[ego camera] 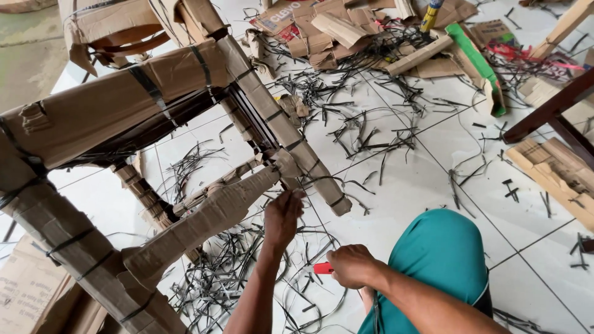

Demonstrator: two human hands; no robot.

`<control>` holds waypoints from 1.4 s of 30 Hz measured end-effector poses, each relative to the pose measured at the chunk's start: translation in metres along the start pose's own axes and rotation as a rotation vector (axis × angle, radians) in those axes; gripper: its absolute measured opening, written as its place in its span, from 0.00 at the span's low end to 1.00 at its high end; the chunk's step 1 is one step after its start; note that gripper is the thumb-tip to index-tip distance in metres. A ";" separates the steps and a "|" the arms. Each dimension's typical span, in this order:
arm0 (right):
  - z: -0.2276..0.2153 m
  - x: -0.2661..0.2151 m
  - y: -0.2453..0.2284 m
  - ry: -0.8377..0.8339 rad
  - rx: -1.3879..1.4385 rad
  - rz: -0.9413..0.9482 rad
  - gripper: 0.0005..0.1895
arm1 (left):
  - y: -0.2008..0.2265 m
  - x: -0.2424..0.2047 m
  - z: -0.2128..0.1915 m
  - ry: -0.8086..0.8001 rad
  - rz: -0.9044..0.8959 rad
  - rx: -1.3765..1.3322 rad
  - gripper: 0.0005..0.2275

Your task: Wrapping and securing cardboard padding onto a chair frame using plastic strips and a utility knife.

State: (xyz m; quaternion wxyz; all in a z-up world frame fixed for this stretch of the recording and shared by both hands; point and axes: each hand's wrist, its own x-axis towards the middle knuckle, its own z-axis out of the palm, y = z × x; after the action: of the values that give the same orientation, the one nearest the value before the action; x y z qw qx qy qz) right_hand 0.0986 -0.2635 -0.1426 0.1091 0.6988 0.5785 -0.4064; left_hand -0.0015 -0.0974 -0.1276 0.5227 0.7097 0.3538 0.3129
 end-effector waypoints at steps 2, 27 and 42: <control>0.003 0.005 0.001 0.005 -0.039 -0.019 0.07 | 0.015 -0.018 -0.016 -0.255 0.107 0.034 0.24; -0.059 -0.039 -0.083 0.009 0.760 -0.418 0.12 | 0.068 -0.084 -0.119 -0.279 0.167 0.570 0.11; -0.053 0.000 -0.089 0.377 1.718 0.034 0.13 | 0.083 -0.015 -0.087 0.122 0.549 1.129 0.25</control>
State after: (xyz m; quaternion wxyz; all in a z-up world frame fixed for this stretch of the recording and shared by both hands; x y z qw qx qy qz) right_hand 0.0421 -0.2031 -0.0807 -0.5458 0.6033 0.0707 -0.5772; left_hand -0.0656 -0.0815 -0.0264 -0.0531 0.9220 0.2987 0.2406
